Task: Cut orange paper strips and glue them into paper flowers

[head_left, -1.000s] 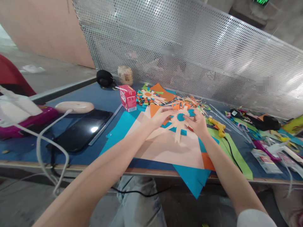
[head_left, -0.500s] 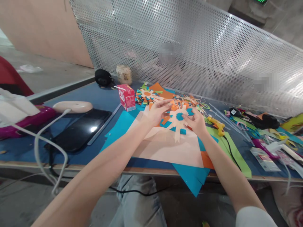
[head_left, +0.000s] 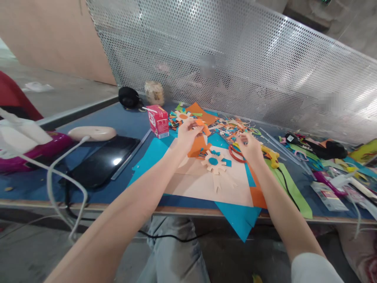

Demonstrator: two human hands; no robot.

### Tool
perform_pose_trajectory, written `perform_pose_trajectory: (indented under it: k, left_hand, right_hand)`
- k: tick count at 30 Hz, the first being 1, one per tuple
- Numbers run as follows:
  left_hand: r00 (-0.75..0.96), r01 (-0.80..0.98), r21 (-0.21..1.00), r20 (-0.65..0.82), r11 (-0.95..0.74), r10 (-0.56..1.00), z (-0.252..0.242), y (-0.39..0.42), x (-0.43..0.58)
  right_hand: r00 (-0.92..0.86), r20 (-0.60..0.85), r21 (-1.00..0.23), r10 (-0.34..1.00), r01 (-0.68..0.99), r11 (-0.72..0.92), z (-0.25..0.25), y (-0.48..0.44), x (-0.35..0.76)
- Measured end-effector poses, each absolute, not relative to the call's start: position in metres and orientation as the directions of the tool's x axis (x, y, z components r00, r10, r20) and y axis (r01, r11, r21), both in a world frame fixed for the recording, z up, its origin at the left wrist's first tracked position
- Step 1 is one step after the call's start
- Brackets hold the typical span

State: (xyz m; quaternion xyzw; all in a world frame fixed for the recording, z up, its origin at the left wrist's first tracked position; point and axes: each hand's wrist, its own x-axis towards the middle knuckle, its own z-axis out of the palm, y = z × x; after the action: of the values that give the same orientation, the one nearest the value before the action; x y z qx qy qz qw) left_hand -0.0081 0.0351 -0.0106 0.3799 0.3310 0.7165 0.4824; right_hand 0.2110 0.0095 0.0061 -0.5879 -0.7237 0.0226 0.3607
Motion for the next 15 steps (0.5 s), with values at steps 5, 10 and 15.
perform_pose_trajectory:
  k: [5, 10, 15]
  left_hand:
    - [-0.254, -0.330, 0.892, 0.233, -0.310, 0.939, -0.016, 0.036, -0.007]
    - [-0.253, -0.189, 0.944, 0.219, -0.270, 0.942, -0.019, 0.037, -0.008]
    - [-0.244, -0.188, 0.945, 0.219, -0.267, 0.945, -0.019, 0.039, -0.009]
  right_hand:
    - [0.545, 0.310, -0.185, 0.779, 0.838, -0.513, 0.022, 0.019, 0.254]
    - [0.789, -0.044, -0.070, 0.613, 0.610, -0.790, 0.019, 0.026, 0.290]
    - [0.759, -0.079, -0.042, 0.646, 0.645, -0.763, 0.010, 0.031, 0.295]
